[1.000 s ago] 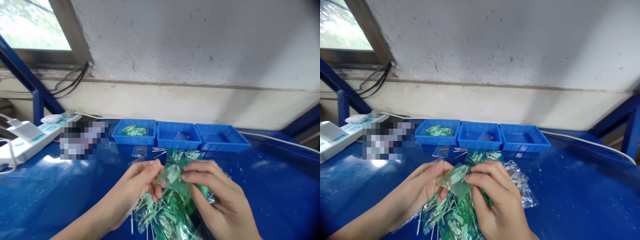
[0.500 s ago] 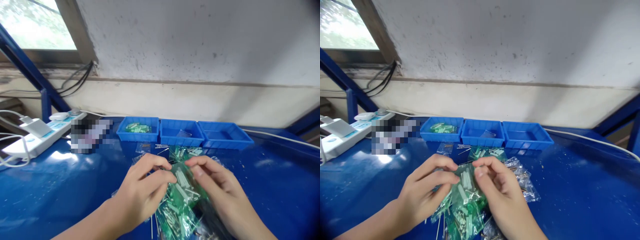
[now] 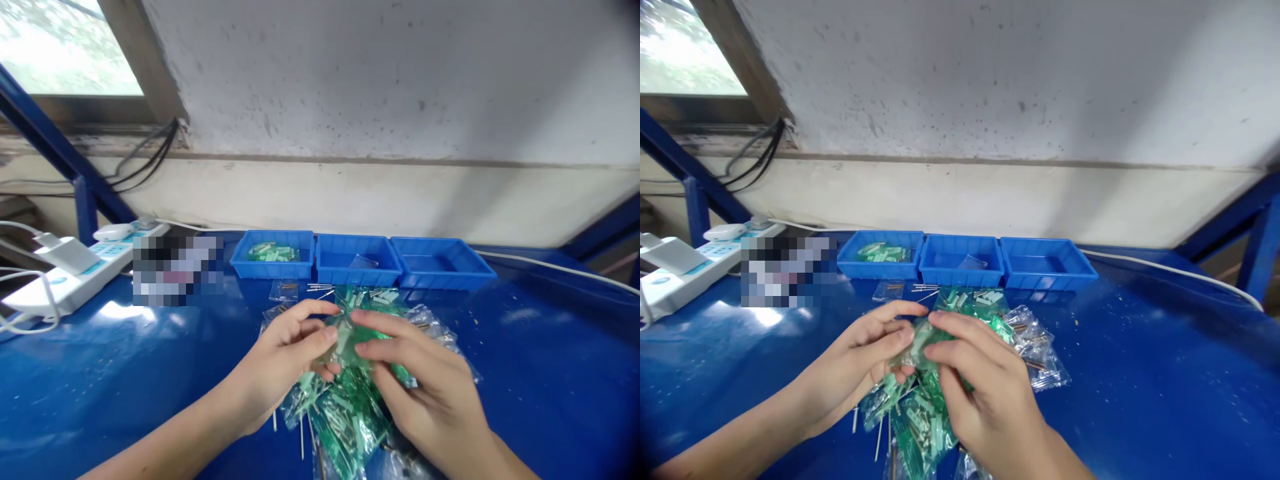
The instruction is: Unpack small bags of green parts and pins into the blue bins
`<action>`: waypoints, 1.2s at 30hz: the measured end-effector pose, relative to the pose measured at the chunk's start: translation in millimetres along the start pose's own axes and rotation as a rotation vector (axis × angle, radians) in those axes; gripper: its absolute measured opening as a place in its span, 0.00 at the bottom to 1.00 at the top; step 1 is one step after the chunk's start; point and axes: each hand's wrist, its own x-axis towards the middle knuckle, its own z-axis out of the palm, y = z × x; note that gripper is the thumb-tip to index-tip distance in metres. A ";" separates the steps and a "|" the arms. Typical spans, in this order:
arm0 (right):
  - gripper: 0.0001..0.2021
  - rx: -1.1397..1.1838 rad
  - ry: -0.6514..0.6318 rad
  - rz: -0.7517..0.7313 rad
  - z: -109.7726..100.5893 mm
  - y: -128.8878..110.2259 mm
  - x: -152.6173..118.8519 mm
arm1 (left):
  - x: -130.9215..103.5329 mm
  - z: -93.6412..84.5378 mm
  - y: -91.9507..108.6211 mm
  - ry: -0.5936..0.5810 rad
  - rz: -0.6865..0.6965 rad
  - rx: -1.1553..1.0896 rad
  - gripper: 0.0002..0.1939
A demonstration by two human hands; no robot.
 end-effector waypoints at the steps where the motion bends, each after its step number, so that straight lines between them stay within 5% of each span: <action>1: 0.10 -0.024 -0.012 0.010 0.5 0.1 0.4 | -0.1 -1.8 2.8 0.050 0.090 0.062 0.13; 6: 0.09 -0.118 0.060 0.224 -4.5 11.2 4.5 | 16.6 -24.6 30.0 0.424 0.556 0.342 0.09; 10: 0.07 -0.116 0.018 0.363 -10.8 25.0 8.4 | 32.1 -38.1 30.8 0.459 0.472 0.635 0.27; 15: 0.07 -0.113 -0.107 0.407 -8.1 27.2 7.7 | 26.5 -50.9 9.0 0.407 0.445 1.353 0.15; 19: 0.07 -0.093 -0.152 0.370 -5.1 20.6 5.4 | 28.0 -69.0 6.1 0.387 0.248 1.612 0.24; 21: 0.07 -0.087 -0.163 0.363 -4.6 18.7 4.6 | 31.0 -74.1 6.4 0.372 0.191 1.652 0.28; 25: 0.07 -0.085 -0.169 0.355 -3.5 19.4 4.1 | 33.1 -72.3 5.8 0.388 0.168 1.616 0.16; 31: 0.07 -0.077 -0.174 0.347 -2.9 20.6 5.1 | 31.3 -64.6 5.0 0.347 0.404 1.689 0.11; 36: 0.09 -0.046 -0.132 0.394 -4.4 16.7 4.4 | 23.5 -45.6 8.8 0.302 0.382 1.100 0.09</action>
